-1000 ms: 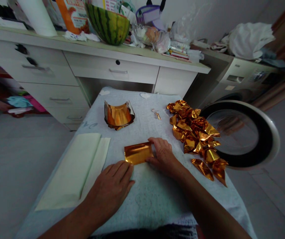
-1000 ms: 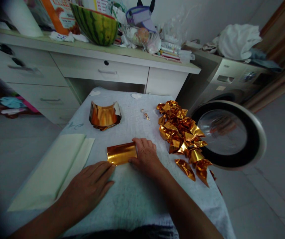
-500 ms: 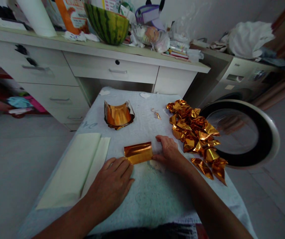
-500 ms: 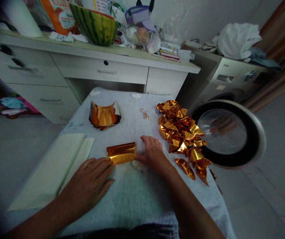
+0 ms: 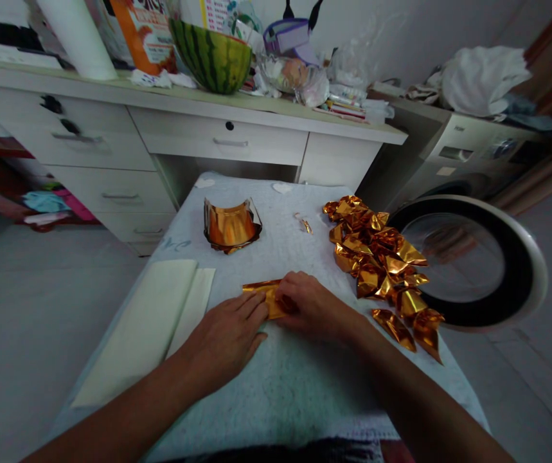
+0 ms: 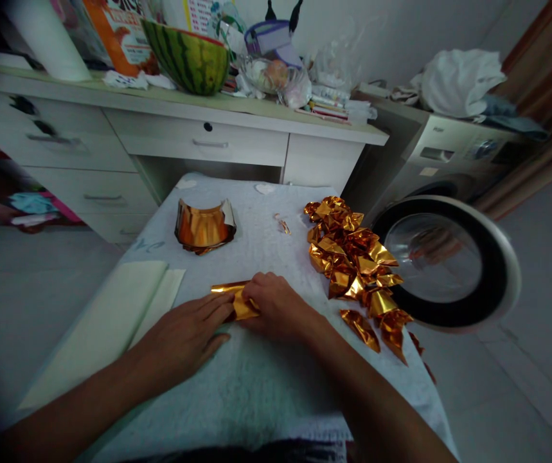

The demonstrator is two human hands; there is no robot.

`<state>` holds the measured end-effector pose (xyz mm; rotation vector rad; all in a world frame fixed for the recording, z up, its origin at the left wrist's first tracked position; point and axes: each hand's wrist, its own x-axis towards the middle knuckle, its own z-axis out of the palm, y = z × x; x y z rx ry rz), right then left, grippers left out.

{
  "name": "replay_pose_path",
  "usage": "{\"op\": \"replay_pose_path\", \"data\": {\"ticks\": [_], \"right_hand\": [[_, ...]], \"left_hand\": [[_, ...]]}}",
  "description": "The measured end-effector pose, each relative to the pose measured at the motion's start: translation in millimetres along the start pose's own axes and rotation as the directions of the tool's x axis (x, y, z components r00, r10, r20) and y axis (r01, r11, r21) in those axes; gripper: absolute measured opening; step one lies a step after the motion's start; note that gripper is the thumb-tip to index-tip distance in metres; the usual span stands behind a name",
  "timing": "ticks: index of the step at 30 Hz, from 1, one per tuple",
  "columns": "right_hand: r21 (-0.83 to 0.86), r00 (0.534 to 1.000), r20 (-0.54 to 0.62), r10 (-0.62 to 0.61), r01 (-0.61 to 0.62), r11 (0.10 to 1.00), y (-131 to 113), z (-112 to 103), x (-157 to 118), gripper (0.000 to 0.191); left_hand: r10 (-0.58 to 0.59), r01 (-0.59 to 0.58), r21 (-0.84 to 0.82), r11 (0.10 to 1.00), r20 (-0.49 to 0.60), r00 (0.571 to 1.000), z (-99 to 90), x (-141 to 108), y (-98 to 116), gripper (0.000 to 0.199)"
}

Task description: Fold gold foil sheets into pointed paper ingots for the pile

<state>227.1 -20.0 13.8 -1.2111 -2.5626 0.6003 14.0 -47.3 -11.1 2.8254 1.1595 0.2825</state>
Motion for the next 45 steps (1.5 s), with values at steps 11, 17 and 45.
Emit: {"op": "replay_pose_path", "data": {"ticks": [11,17,45], "right_hand": [[0.075,0.998,-0.052,-0.041,0.045,0.996,16,12,-3,0.017],[0.101,0.991,-0.095,-0.089,0.098,0.99,20,15,-5,0.005],[0.02,0.986,-0.064,0.151,-0.15,0.989,15,12,-6,0.009]], "left_hand": [[0.045,-0.025,0.097,0.995,-0.212,0.976,14.1,4,-1,0.019],[0.029,-0.027,0.01,1.0,-0.27,0.962,15.1,0,-4,0.017],[-0.298,0.287,-0.2,0.937,-0.029,0.954,1.6,6,-9,0.02]]}}
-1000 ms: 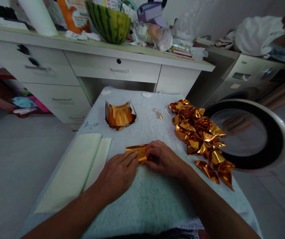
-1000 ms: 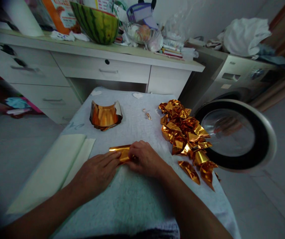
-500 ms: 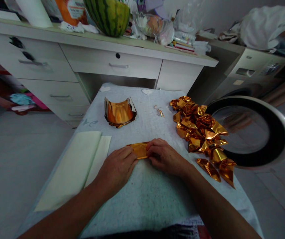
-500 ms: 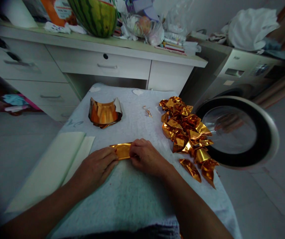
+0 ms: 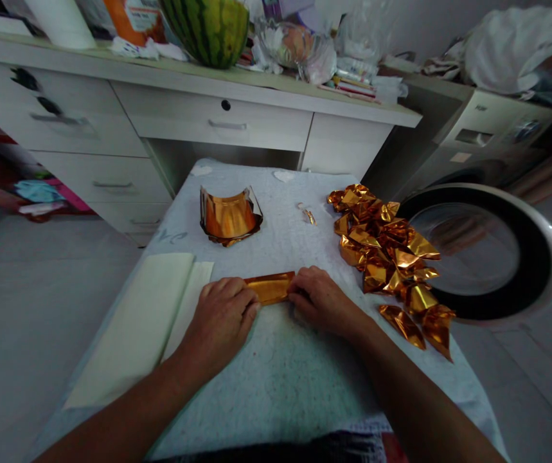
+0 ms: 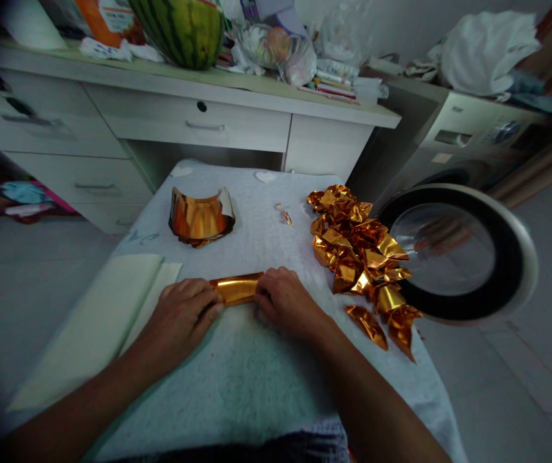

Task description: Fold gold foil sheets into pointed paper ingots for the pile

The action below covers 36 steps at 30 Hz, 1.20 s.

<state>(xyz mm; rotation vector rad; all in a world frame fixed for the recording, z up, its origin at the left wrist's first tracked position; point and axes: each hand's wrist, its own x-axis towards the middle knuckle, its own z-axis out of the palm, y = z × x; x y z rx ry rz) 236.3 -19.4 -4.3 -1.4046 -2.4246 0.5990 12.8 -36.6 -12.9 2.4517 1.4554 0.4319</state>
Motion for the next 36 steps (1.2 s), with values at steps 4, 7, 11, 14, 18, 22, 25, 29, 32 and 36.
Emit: {"op": "replay_pose_path", "data": {"ticks": [4,7,11,14,18,22,25,29,32,36], "right_hand": [[-0.006,0.998,0.021,0.062,-0.062,0.998,0.6,-1.0,0.3,0.01],[-0.017,0.996,0.035,0.085,-0.084,0.996,-0.7,-1.8,1.1,0.012],[-0.039,0.991,0.034,0.127,-0.125,0.991,-3.7,-2.4,1.9,0.012],[-0.049,0.987,0.03,0.158,-0.157,0.986,-5.0,-2.7,2.0,0.013],[-0.042,0.985,0.027,0.172,-0.171,0.984,-4.1,-2.8,1.6,0.012],[-0.059,0.981,0.026,0.194,-0.192,0.98,-1.5,-3.4,1.3,0.011],[-0.081,0.976,0.026,0.216,-0.214,0.973,0.3,-3.9,1.4,0.014],[-0.093,0.974,0.026,0.226,-0.223,0.97,1.8,-3.2,1.9,0.015],[-0.112,0.974,0.021,0.226,-0.222,0.968,2.1,-1.4,2.5,0.015],[-0.126,0.974,0.008,0.228,-0.225,0.966,2.1,0.5,2.7,0.014]], "left_hand": [[-0.042,0.044,0.045,0.998,-0.031,0.999,1.5,-0.3,-0.1,0.023],[-0.046,0.05,0.076,0.996,-0.05,0.998,3.4,-0.3,-0.1,0.023],[-0.054,0.063,0.134,0.989,-0.063,0.996,3.4,-0.5,0.8,0.023],[-0.056,0.071,0.178,0.981,-0.085,0.995,2.6,-0.6,1.5,0.023],[-0.055,0.082,0.237,0.968,-0.116,0.992,1.7,0.4,3.3,0.023],[-0.069,0.095,0.268,0.959,-0.105,0.992,0.4,1.8,5.7,0.023],[-0.078,0.105,0.293,0.951,-0.102,0.992,-0.3,2.5,6.4,0.023],[-0.077,0.101,0.306,0.947,-0.09,0.993,-0.5,3.3,6.1,0.025],[-0.068,0.092,0.302,0.949,-0.089,0.994,-0.3,4.1,5.7,0.027],[-0.061,0.085,0.29,0.953,-0.09,0.994,0.1,5.0,5.2,0.028]]}}
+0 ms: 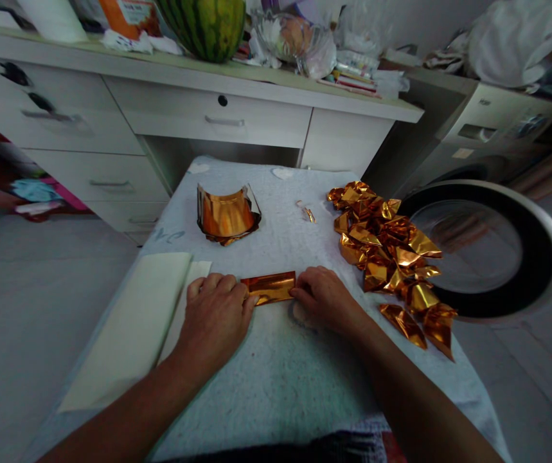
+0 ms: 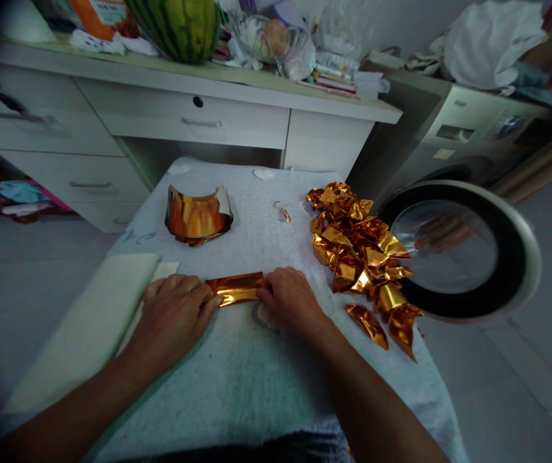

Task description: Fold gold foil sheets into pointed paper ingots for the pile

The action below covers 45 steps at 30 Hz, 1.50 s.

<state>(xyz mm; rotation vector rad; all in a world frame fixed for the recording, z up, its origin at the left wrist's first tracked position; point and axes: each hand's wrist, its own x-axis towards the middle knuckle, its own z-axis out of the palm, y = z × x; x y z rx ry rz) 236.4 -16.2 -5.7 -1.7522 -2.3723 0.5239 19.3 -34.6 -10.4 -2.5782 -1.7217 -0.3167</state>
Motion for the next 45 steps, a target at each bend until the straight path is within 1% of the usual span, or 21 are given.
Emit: {"op": "replay_pose_path", "data": {"ticks": [4,9,14,17,22,31,33,36,39,42,45], "right_hand": [[0.014,1.0,-0.009,0.017,-0.017,1.0,0,0,0,0.013],[0.014,0.999,0.0,0.036,-0.036,0.999,-2,-1,0,0.013],[0.042,0.998,-0.015,0.066,-0.065,0.997,-3,-1,0,0.012],[0.039,0.998,-0.019,0.055,-0.054,0.998,-1,0,0,0.014],[0.056,0.996,-0.043,0.075,-0.072,0.996,2,3,0,0.017],[0.097,0.994,-0.067,0.086,-0.079,0.992,3,3,-1,0.021],[0.107,0.994,-0.096,0.045,-0.035,0.994,1,4,-1,0.018],[0.097,0.981,-0.149,-0.122,0.137,0.986,-3,8,-1,0.008],[0.096,0.954,-0.133,-0.269,0.283,0.954,-8,13,-1,0.021],[0.095,0.949,-0.11,-0.296,0.307,0.947,-13,14,-2,0.027],[0.077,0.959,-0.084,-0.269,0.276,0.958,-19,10,-3,0.022]], "left_hand": [[0.002,-0.002,-0.007,1.0,0.003,1.0,1.0,0,0,0.028],[0.009,-0.009,0.007,1.0,-0.025,1.0,2.2,0,0,0.025],[0.012,-0.012,0.002,1.0,-0.008,1.0,1.5,1,0,0.025],[0.021,-0.02,0.022,1.0,-0.011,1.0,1.7,1,0,0.025],[0.023,-0.021,0.045,0.999,-0.032,0.999,3.5,1,0,0.021],[0.006,-0.006,-0.001,1.0,0.004,1.0,2.3,1,0,0.022],[0.003,-0.003,-0.005,1.0,0.0,1.0,2.0,2,1,0.022],[0.008,-0.008,-0.014,1.0,-0.005,1.0,1.8,2,1,0.022],[0.015,-0.015,-0.024,1.0,0.003,1.0,1.4,2,1,0.024],[0.004,-0.004,-0.035,0.999,0.011,1.0,0.3,2,1,0.023],[-0.031,0.031,-0.03,0.999,-0.003,1.0,-1.5,1,3,0.016]]}}
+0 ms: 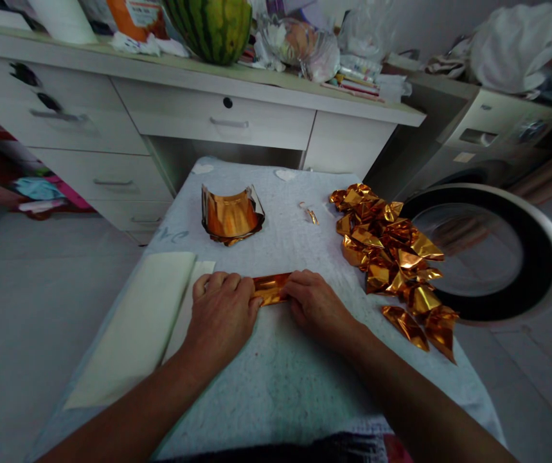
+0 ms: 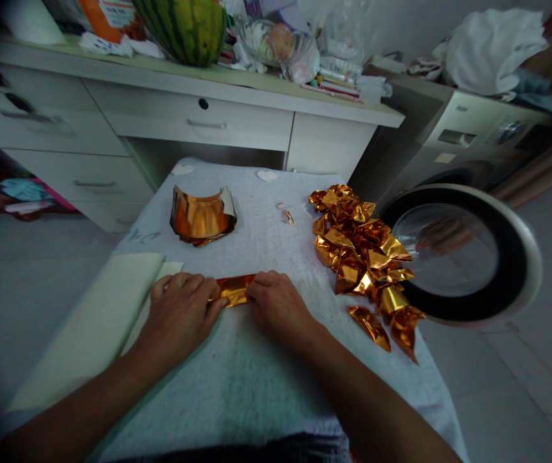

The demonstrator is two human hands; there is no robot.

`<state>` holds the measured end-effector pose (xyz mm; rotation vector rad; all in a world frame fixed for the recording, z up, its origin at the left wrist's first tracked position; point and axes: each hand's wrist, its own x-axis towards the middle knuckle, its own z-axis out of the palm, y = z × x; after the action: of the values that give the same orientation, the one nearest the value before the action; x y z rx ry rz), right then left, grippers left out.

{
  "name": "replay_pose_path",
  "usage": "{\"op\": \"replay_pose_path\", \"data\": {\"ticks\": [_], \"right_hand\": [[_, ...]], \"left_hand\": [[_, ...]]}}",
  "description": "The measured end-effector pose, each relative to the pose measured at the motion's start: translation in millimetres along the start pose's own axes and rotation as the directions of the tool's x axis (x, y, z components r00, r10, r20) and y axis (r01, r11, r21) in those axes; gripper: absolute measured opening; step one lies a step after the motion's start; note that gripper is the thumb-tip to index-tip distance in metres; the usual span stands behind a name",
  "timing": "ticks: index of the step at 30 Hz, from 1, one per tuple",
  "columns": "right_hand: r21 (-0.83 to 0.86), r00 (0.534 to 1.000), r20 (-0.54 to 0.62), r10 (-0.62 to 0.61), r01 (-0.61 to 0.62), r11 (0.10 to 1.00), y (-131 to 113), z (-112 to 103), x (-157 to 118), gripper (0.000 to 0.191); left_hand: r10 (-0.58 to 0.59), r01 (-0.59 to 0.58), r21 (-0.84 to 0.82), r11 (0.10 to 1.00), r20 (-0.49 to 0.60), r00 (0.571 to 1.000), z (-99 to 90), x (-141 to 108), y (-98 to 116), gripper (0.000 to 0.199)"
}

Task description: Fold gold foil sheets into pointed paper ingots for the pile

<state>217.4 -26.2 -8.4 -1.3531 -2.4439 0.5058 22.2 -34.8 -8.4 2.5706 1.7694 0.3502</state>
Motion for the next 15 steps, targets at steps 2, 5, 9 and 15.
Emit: {"op": "replay_pose_path", "data": {"ticks": [2,5,9,15], "right_hand": [[-0.031,0.999,0.016,0.031,-0.031,0.999,-5,-2,1,0.016],[-0.121,0.995,0.038,0.087,-0.082,0.989,-12,-3,6,0.016],[-0.254,0.986,0.088,0.144,-0.117,0.96,-16,1,13,0.018],[-0.309,0.968,0.081,0.237,-0.202,0.929,-27,5,20,0.02]], "left_hand": [[-0.03,0.03,0.019,0.999,-0.016,0.999,-1.0,0,1,0.013],[-0.048,0.049,0.035,0.998,-0.015,0.999,-1.3,-1,1,0.012],[-0.051,0.051,0.038,0.998,0.003,0.999,-0.4,-2,-3,0.011],[-0.028,0.029,0.009,1.0,-0.014,1.0,1.2,-3,-6,0.01]]}}
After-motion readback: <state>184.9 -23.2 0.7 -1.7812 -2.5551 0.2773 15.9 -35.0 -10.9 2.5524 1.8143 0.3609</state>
